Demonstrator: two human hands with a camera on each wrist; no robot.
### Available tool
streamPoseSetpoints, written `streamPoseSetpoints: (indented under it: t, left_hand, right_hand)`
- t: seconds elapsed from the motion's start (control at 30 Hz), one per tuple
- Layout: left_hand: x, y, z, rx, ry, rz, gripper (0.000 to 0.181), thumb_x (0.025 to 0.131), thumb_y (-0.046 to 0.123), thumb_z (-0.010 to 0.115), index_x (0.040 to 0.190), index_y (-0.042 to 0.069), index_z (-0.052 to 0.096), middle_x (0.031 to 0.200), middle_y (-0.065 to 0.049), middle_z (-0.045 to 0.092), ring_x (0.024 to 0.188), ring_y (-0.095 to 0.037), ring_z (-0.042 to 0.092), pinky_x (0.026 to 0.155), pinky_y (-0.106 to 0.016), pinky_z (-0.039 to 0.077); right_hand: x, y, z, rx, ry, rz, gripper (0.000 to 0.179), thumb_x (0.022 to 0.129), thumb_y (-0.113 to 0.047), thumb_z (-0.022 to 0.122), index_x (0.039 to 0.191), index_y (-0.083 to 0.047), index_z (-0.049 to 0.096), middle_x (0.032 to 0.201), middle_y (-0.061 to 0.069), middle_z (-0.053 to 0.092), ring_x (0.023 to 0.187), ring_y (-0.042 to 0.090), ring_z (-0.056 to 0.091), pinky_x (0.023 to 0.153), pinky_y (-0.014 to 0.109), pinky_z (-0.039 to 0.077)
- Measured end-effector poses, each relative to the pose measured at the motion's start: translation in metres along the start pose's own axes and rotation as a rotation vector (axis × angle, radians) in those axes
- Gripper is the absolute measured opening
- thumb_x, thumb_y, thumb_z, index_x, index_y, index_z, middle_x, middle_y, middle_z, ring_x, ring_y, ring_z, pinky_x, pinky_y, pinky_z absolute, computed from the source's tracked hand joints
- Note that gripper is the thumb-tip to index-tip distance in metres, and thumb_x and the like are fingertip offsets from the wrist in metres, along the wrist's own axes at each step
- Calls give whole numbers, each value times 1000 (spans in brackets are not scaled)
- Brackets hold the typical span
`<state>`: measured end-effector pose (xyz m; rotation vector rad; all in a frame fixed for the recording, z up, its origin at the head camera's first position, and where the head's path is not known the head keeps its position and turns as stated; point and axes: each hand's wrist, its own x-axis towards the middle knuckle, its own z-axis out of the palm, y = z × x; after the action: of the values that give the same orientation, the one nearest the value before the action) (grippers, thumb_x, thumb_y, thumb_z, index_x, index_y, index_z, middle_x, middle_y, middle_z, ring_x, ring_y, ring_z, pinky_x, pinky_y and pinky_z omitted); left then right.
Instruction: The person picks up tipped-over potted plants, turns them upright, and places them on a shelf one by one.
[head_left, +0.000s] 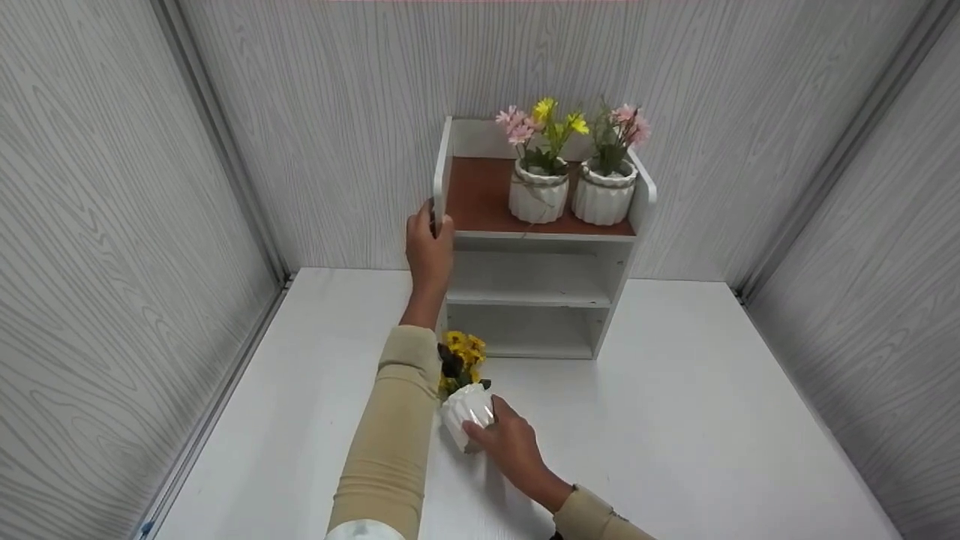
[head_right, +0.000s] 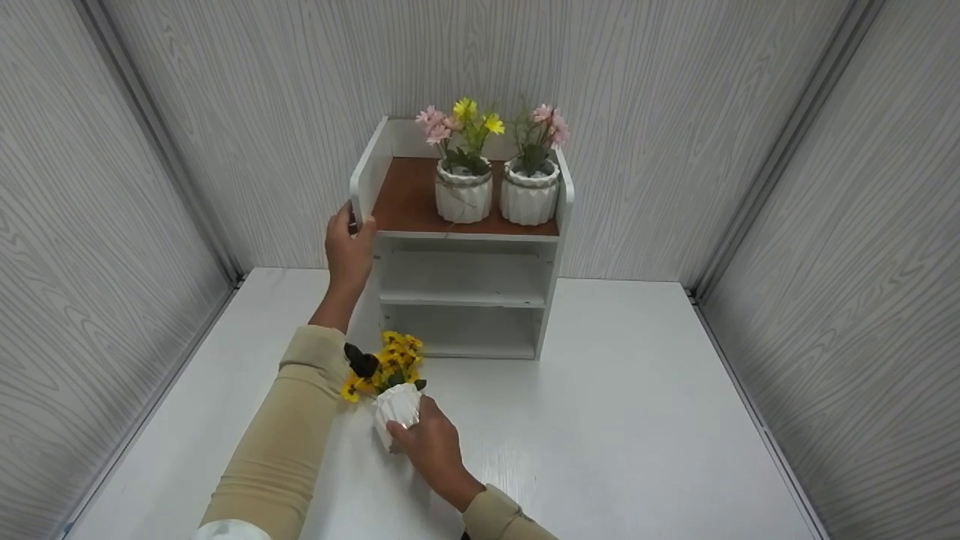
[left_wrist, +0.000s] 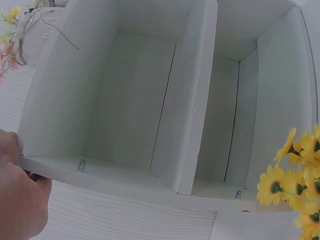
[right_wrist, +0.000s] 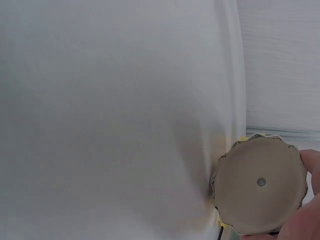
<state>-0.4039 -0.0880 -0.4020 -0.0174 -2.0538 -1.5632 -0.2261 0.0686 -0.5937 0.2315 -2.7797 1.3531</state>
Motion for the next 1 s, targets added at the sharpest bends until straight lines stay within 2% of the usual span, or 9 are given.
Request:
streamPoseSetpoints:
  t: [0.27, 0.4, 0.57, 0.7, 1.0]
  left_hand:
    - [1, 0, 3, 14, 4, -2, 50, 106, 30, 52, 151, 10, 44, 127, -11, 56, 117, -21, 57, 99, -38, 50]
    - [2, 1, 4, 36, 9, 6, 50, 106, 28, 52, 151, 9, 45, 126, -13, 56, 118, -22, 57, 100, -39, 49]
    - [3, 3, 4, 60, 32, 12, 48, 105, 28, 52, 150, 9, 47, 126, -13, 56, 118, -24, 57, 101, -40, 50]
    - [3, 2, 3, 61, 33, 5, 48, 105, 28, 52, 150, 10, 47, 125, -13, 56, 117, -24, 58, 100, -40, 50]
    - [2, 1, 4, 52, 45, 13, 47, 105, 26, 53, 148, 9, 49, 123, -14, 58, 116, -25, 59, 98, -41, 51]
  right_hand:
    - [-15, 11, -4, 51, 8, 11, 90, 88, -56, 70, 149, 4, 42, 147, 22, 52, 135, 36, 52, 106, 53, 45]
    - [-23, 17, -9, 48, 21, -5, 91, 87, -54, 72, 149, 6, 41, 147, 25, 52, 135, 39, 51, 106, 55, 45]
    - [-31, 23, -12, 63, 41, -41, 90, 87, -49, 74, 149, 6, 40, 142, 23, 57, 130, 36, 56, 104, 53, 46]
    - [-38, 26, -16, 96, 6, -24, 96, 85, -51, 74, 152, 6, 36, 139, 20, 59, 127, 31, 57, 103, 53, 46]
    - [-47, 35, -34, 145, -106, 38, 104, 81, -49, 79, 154, 7, 31, 149, 25, 49, 136, 37, 49, 105, 56, 44]
